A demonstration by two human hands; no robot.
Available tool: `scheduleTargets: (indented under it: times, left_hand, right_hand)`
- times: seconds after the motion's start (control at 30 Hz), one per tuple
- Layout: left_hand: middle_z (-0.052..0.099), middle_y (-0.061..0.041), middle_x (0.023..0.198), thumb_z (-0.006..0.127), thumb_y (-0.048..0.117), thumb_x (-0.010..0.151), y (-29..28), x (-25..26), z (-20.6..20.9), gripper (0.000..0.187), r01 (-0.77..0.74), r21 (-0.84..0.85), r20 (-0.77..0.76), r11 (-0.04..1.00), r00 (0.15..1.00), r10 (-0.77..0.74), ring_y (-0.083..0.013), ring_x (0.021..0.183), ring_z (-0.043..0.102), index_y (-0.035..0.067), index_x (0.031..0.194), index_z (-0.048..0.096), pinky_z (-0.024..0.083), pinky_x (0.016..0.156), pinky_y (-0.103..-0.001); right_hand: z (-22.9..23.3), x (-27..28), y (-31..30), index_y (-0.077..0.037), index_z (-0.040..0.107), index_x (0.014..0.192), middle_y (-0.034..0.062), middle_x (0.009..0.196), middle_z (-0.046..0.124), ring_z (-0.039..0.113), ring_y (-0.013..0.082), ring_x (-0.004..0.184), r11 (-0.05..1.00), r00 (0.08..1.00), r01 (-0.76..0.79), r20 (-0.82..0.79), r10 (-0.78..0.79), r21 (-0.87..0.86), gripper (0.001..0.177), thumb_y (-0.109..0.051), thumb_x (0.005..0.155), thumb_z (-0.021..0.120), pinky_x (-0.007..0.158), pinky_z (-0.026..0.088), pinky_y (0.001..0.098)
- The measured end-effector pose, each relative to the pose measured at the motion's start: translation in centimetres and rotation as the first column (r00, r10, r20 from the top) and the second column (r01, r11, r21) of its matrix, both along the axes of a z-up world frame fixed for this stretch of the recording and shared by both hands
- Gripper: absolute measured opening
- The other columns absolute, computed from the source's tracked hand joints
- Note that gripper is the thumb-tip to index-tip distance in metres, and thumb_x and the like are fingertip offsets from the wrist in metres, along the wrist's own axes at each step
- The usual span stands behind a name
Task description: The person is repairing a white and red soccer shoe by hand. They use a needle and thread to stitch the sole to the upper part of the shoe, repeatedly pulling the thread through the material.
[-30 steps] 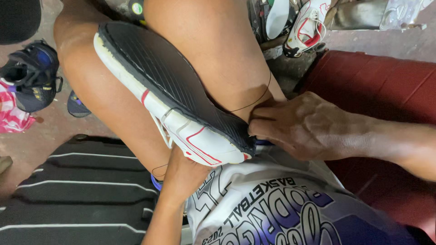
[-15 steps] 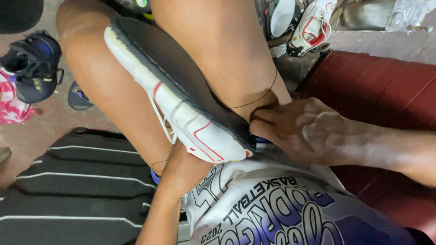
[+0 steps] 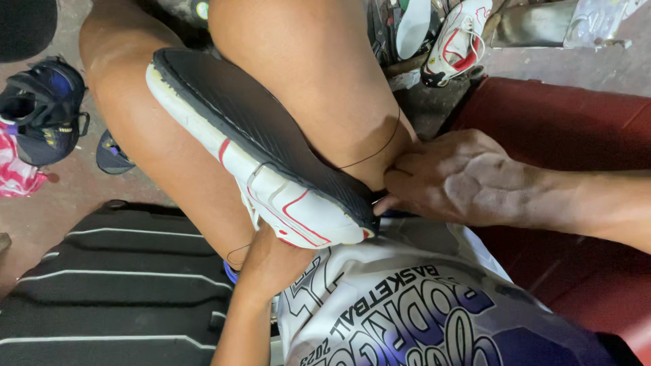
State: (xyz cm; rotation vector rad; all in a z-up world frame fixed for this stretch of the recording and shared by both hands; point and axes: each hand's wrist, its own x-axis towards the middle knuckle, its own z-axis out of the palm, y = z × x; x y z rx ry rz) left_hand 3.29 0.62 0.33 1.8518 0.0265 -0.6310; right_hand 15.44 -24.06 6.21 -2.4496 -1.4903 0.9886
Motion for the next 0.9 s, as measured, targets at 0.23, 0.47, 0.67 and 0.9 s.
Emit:
scheduleTargets:
  times: [0.23, 0.47, 0.67, 0.9]
  left_hand:
    - [0.073, -0.015, 0.094, 0.077, 0.006, 0.069, -0.2, -0.6, 0.5, 0.029, -0.247, 0.019, -0.196, 0.969, 0.949, 0.246, -0.0332, 0.091, 0.071, 0.001, 0.097, 0.069, 0.055, 0.082, -0.041]
    - [0.071, -0.011, 0.084, 0.069, -0.002, 0.086, 1.1, -4.1, 2.7, 0.011, -0.434, 0.028, -0.154, 0.900, 0.888, 0.433, -0.0178, 0.072, 0.066, -0.001, 0.097, 0.071, 0.054, 0.065, -0.029]
    - [0.063, -0.007, 0.087, 0.069, 0.001, 0.082, -1.1, -2.2, 9.5, 0.018, -0.549, 0.326, 0.391, 0.770, 0.820, 0.418, -0.0149, 0.064, 0.054, 0.005, 0.100, 0.069, 0.042, 0.056, -0.025]
    - [0.070, -0.016, 0.111, 0.070, 0.015, 0.092, -5.9, 3.3, 9.4, 0.023, -0.054, 0.394, 0.451, 0.918, 0.881, -0.142, -0.0324, 0.091, 0.068, 0.001, 0.110, 0.066, 0.055, 0.072, -0.040]
  right_hand:
    - [-3.6, 1.8, -3.7, -0.046, 0.064, 0.114, -0.0084, 0.073, 0.066, 0.067, 0.0137, 0.068, 0.699, 0.977, -0.213, -0.146, 0.154, -0.683, 0.037, -0.068, 0.091, 0.046, 0.070, 0.055, 0.0349]
    - [-0.5, 4.5, -2.9, -0.027, 0.080, 0.090, -0.0080, 0.066, 0.067, 0.068, 0.0071, 0.065, 0.707, 0.986, -0.167, -0.124, 0.112, -0.687, 0.067, -0.079, 0.089, 0.037, 0.082, 0.054, 0.0261]
    - [1.3, 3.8, -0.5, -0.020, 0.073, 0.082, -0.0019, 0.069, 0.068, 0.070, 0.0185, 0.065, 0.985, 0.994, -0.018, -0.107, -0.001, -0.174, 0.056, -0.068, 0.085, 0.044, 0.067, 0.058, 0.0376]
    - [1.3, 3.4, -1.3, -0.020, 0.078, 0.089, 0.0006, 0.072, 0.072, 0.070, 0.0231, 0.060, 0.990, 0.971, 0.124, -0.215, -0.108, 0.064, 0.052, -0.065, 0.084, 0.051, 0.058, 0.056, 0.0419]
